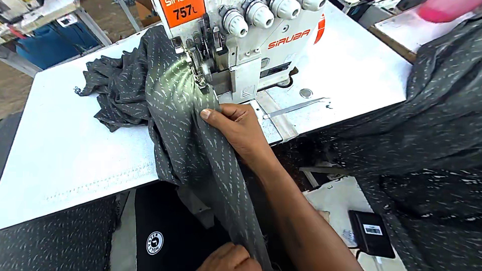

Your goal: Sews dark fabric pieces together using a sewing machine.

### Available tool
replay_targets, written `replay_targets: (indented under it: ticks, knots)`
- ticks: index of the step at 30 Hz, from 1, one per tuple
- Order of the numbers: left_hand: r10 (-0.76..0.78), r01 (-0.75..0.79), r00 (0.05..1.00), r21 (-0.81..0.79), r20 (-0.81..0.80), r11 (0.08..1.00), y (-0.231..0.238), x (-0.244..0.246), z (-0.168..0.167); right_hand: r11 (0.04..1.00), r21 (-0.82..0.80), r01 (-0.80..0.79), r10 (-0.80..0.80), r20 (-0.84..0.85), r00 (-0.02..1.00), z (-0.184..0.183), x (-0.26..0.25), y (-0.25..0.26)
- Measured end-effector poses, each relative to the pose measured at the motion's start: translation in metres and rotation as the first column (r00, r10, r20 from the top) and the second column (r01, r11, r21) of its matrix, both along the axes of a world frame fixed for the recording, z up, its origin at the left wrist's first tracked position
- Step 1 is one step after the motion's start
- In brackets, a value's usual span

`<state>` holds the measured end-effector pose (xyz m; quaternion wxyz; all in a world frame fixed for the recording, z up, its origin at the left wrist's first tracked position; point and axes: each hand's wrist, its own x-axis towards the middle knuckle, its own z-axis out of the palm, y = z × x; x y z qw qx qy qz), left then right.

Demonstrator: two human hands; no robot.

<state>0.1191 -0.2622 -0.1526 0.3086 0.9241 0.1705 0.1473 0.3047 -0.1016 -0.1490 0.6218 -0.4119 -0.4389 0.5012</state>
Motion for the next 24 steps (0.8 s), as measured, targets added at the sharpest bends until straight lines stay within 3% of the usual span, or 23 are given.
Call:
replay_targets:
  ticks: [12,24]
  knots:
    - [0.149,-0.182,0.981,0.329,0.122,0.927,0.074,0.011,0.001,1.000,0.012,0.028,-0.028,0.004,1.000,-0.001,-0.003,-0.001]
    - [0.185,-0.241,0.970,0.497,0.160,0.834,0.151,0.020,0.034,0.999,-0.045,0.000,-0.003,-0.062,0.998,0.000,-0.008,0.000]
